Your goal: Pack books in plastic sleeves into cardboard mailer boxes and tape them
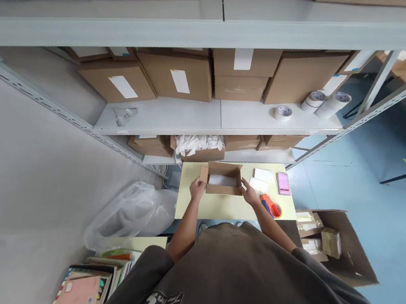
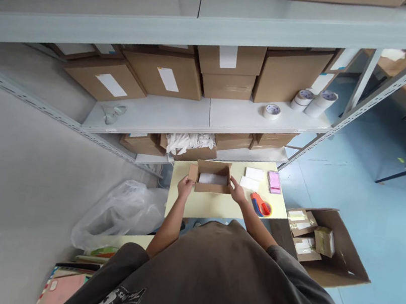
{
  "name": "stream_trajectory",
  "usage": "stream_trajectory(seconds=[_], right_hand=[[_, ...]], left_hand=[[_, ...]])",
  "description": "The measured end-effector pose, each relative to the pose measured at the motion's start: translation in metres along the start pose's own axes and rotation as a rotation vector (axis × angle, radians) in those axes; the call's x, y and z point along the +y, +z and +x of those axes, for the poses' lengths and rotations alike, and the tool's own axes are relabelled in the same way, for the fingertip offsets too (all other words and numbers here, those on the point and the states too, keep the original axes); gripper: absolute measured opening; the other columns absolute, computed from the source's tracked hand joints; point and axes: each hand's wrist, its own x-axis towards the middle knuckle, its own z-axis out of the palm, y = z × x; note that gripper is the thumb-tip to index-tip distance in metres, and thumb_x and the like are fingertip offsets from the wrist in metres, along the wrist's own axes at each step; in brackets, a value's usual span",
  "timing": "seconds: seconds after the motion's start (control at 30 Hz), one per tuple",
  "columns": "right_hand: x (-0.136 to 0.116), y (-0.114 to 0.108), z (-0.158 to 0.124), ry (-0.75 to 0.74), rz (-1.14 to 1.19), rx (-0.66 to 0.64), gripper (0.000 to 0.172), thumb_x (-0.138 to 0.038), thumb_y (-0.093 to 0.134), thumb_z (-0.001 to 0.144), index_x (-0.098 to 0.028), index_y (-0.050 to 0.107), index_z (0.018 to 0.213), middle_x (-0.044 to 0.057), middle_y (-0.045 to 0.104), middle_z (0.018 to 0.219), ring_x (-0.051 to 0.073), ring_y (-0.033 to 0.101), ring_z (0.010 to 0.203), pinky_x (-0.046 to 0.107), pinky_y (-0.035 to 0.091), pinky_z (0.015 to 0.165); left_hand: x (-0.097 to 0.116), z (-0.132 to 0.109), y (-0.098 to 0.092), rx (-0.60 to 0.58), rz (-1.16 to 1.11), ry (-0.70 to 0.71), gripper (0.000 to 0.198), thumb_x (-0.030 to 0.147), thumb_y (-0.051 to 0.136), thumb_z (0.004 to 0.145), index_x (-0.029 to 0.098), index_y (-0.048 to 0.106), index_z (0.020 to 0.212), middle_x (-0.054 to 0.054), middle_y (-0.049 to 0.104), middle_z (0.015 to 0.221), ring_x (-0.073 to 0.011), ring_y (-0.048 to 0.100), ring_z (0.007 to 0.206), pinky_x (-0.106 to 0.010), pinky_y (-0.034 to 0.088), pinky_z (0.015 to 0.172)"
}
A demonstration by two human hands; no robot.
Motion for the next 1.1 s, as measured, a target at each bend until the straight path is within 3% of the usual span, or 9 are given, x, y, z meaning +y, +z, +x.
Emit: stream_trajectory(seconds=[0.13, 0.3, 0.4, 0.5, 0.67, 0.73, 0.87, 0.97, 1.1], right_hand=[[-0.018, 0.032, -0.01, -0.046, -0.082, -0.089, 0.061, -0.038, 0.051, 0.104, -0.028, 0.048, 0.164, 0.009, 0.066, 0.151, 0.03, 0.063, 0.139, 0.048, 0.051, 0.117], [-0.03, 0.046, -0.017, -0.098, -0.246, -0.188, 0.058, -0.045, 0.054, 0.105, -0.031, 0.053, 0.161, 0.007, 0.037, 0.175, 0.028, 0.053, 0.15, 0.042, 0.046, 0.121], [-0.035, 0.05, -0.017, -0.03, -0.372, -0.264, 0.076, -0.056, 0.07, 0.096, -0.033, 0.047, 0.164, 0.008, 0.021, 0.18, 0.033, 0.06, 0.141, 0.043, 0.049, 0.117], [-0.041, 0.053, -0.018, -0.008, -0.476, -0.29, 0.1, -0.052, 0.091, 0.077, -0.034, 0.046, 0.165, 0.01, 0.014, 0.182, 0.035, 0.066, 0.132, 0.043, 0.055, 0.107], [-0.052, 0.052, -0.028, -0.047, -0.481, -0.142, 0.036, -0.039, 0.066, 0.102, -0.031, 0.075, 0.136, 0.004, 0.047, 0.169, 0.03, 0.07, 0.123, 0.038, 0.056, 0.101], [-0.057, 0.052, -0.03, -0.026, -0.444, -0.088, 0.03, -0.037, 0.06, 0.106, -0.029, 0.078, 0.128, 0.005, 0.063, 0.155, 0.028, 0.07, 0.121, 0.035, 0.056, 0.099], [-0.069, 0.06, -0.023, 0.079, -0.427, 0.02, 0.036, -0.034, 0.064, 0.103, -0.022, 0.071, 0.137, 0.011, 0.074, 0.133, 0.027, 0.07, 0.117, 0.033, 0.055, 0.094], [-0.077, 0.072, -0.013, 0.147, -0.462, 0.061, 0.052, -0.03, 0.066, 0.1, -0.023, 0.059, 0.15, 0.014, 0.07, 0.135, 0.028, 0.069, 0.118, 0.032, 0.054, 0.091], [-0.076, 0.085, -0.006, 0.235, -0.461, 0.101, 0.079, -0.032, 0.07, 0.096, -0.026, 0.035, 0.167, 0.017, 0.065, 0.141, 0.031, 0.066, 0.121, 0.035, 0.054, 0.093]], left_hand=[[-0.016, -0.013, -0.029, -0.07, 0.152, 0.08, 0.061, 0.014, 0.061, 0.087, 0.021, 0.066, 0.148, -0.01, 0.076, 0.135, -0.0262, 0.072, 0.123, -0.037, 0.054, 0.11], [-0.031, -0.034, -0.039, -0.353, 0.359, 0.221, 0.089, 0.0, 0.062, 0.078, 0.024, 0.051, 0.162, -0.007, 0.035, 0.176, -0.027, 0.042, 0.157, -0.034, 0.045, 0.121], [-0.033, -0.039, -0.042, -0.406, 0.454, 0.244, 0.096, 0.004, 0.069, 0.078, 0.026, 0.042, 0.167, -0.008, 0.028, 0.178, -0.0295, 0.04, 0.158, -0.037, 0.045, 0.122], [-0.035, -0.039, -0.047, -0.381, 0.456, 0.291, 0.085, 0.017, 0.074, 0.086, 0.028, 0.045, 0.165, -0.008, 0.036, 0.175, -0.0282, 0.041, 0.157, -0.04, 0.04, 0.126], [-0.038, -0.034, -0.054, -0.331, 0.45, 0.288, 0.045, 0.036, 0.06, 0.103, 0.027, 0.066, 0.147, -0.011, 0.061, 0.154, -0.0275, 0.061, 0.138, -0.04, 0.048, 0.118], [-0.037, -0.029, -0.053, -0.29, 0.477, 0.255, 0.039, 0.04, 0.057, 0.105, 0.025, 0.071, 0.138, -0.013, 0.07, 0.141, -0.028, 0.066, 0.127, -0.039, 0.05, 0.112], [-0.026, -0.012, -0.043, -0.192, 0.525, 0.182, 0.041, 0.043, 0.064, 0.102, 0.022, 0.071, 0.136, -0.015, 0.072, 0.133, -0.0309, 0.066, 0.124, -0.039, 0.05, 0.108], [-0.012, 0.002, -0.033, -0.141, 0.566, 0.142, 0.062, 0.038, 0.072, 0.095, 0.02, 0.058, 0.153, -0.02, 0.067, 0.141, -0.0361, 0.058, 0.135, -0.043, 0.048, 0.111], [0.004, 0.025, -0.032, -0.139, 0.59, 0.255, 0.095, 0.029, 0.084, 0.083, 0.023, 0.039, 0.166, -0.02, 0.029, 0.175, -0.0429, 0.042, 0.15, -0.048, 0.043, 0.119]])
